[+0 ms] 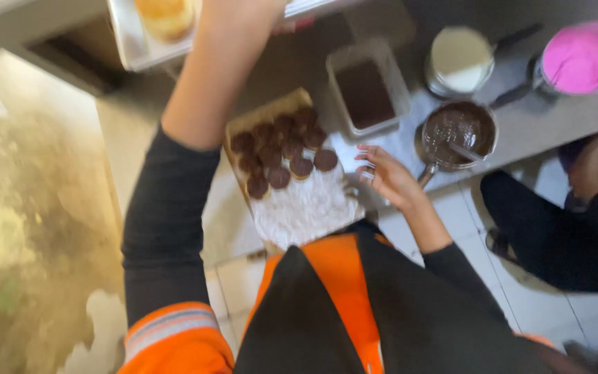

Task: Glazing donuts by dipping them in chocolate sauce and arranging them on a tray.

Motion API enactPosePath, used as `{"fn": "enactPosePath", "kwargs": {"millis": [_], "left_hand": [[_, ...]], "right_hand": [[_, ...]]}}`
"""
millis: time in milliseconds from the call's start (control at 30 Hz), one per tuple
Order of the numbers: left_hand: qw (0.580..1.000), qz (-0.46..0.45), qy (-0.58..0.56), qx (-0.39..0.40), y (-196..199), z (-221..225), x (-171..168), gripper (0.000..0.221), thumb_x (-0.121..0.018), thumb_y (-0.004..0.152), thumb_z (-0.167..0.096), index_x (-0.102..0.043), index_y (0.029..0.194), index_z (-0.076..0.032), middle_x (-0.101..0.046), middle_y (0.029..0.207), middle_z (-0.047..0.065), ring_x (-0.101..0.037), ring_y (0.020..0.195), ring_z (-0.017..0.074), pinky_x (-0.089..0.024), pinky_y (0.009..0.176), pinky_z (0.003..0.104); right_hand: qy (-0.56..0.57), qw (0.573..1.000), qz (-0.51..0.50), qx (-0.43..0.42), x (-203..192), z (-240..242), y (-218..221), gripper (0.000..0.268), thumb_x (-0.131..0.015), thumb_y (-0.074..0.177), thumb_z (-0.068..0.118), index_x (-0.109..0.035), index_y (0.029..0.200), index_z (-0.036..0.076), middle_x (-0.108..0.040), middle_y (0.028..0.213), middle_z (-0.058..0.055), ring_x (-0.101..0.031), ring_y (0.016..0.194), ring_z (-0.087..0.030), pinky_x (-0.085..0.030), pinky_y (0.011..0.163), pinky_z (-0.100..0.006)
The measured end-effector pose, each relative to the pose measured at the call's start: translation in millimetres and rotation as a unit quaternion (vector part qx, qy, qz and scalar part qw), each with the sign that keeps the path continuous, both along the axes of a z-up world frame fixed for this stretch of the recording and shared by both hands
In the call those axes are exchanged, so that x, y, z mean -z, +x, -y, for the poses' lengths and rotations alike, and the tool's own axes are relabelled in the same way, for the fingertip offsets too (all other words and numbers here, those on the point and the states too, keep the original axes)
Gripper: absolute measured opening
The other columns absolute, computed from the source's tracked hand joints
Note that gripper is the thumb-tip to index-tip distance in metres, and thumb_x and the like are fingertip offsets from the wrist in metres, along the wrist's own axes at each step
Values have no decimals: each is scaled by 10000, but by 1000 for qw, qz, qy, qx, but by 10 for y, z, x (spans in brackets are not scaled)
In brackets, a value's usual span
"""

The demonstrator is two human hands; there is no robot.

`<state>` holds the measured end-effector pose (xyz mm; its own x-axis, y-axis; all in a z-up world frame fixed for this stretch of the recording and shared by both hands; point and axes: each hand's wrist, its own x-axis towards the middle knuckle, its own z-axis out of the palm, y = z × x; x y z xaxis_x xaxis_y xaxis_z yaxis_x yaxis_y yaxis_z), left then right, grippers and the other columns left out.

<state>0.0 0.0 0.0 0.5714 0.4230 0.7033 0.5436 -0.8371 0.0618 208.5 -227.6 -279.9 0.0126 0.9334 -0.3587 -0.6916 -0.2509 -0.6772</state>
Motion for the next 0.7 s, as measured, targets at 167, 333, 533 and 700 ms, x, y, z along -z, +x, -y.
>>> {"fn": "enactPosePath", "kwargs": {"millis": [167,333,533,700], "left_hand": [[997,24,68,2,257,458,-685,323,-798,947,-281,-640,1193,-144,-623,1029,127,-682,753,333,-523,591,446],[954,108,-165,227,265,1455,41,720,-805,915,-375,-438,1516,-224,-597,1309,158,-735,924,274,-626,763,352],[903,205,-273,261,341,1826,1312,752,-787,927,-202,-362,1547,-221,-549,1372,205,-684,1148,376,-621,898,435],[861,196,-369,291,435,2002,1976,807,-786,913,-117,-315,1563,-196,-549,1379,219,-645,1192,373,-562,973,423]], "right_hand": [[79,997,-6,5,-698,-105,-53,325,-531,1061,200,-554,1338,31,-631,1176,-120,-632,1014,-199,-546,852,-367],[209,965,-159,15,-1400,46,-264,531,-594,978,377,-450,1423,127,-580,1385,-81,-589,1245,-244,-545,950,-449],[133,989,-38,45,-369,373,-284,696,-736,912,310,-412,1491,100,-528,1421,-86,-540,1332,-231,-478,1111,-440],[61,989,-125,52,-80,755,-275,614,-688,970,286,-447,1460,7,-569,1408,-117,-567,1310,-242,-503,1111,-404]]}}
